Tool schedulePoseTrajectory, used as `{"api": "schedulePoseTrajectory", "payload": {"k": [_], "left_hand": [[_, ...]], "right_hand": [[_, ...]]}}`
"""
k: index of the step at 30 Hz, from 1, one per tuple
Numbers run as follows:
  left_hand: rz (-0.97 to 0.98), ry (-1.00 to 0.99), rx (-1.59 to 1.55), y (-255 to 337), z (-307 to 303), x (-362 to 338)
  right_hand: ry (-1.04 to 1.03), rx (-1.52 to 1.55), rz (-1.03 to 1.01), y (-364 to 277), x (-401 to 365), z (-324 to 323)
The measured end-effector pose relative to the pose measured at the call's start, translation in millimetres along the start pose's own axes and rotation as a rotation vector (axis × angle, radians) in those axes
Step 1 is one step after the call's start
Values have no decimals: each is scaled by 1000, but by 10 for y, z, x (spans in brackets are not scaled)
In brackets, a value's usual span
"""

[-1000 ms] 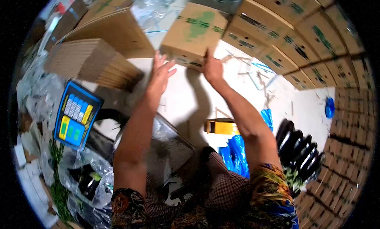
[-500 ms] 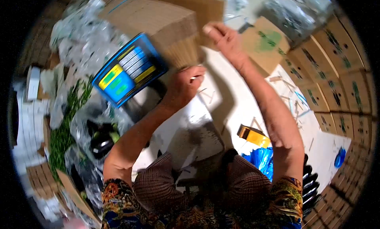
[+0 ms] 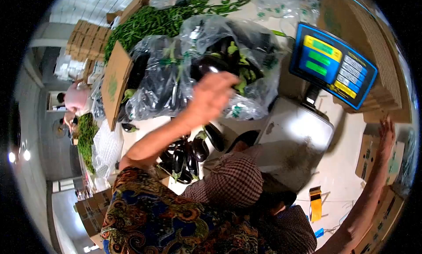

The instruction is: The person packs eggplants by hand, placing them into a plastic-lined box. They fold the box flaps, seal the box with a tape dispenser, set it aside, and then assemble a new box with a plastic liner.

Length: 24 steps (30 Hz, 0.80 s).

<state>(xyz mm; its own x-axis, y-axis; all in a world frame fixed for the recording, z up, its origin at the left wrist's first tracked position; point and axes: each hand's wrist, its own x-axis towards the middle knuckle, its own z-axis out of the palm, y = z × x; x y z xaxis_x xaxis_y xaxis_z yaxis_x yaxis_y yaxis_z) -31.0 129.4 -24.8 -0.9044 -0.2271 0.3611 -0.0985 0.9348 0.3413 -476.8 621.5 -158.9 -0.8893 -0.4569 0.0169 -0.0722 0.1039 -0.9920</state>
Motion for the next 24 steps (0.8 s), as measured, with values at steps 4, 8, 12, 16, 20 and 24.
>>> {"api": "schedulePoseTrajectory", "payload": {"k": [4,8,12,16,20,24], "left_hand": [[-192,234,325,-1041,-1272,-406],[-459,291,624,-2064,-2032,-1166],[-733,125,663,-2217,-2235,-1500],[-801,-11,429,-2288,-2444,-1249],[-974,240,553,-2634,-2937,-1879],[-1505,233,669,-3413,-3155,-3504]], "right_hand": [[-44,-25,259,577,-537,13],[-238,-98,337,29,-1070,439],[-149,-296,489,-618,-1232,977],[-158,-337,444,-1123,-1465,1450],[-389,-273,264,-1273,-1678,1747],[-384,-456,439,-1419,-1839,1938]]}}
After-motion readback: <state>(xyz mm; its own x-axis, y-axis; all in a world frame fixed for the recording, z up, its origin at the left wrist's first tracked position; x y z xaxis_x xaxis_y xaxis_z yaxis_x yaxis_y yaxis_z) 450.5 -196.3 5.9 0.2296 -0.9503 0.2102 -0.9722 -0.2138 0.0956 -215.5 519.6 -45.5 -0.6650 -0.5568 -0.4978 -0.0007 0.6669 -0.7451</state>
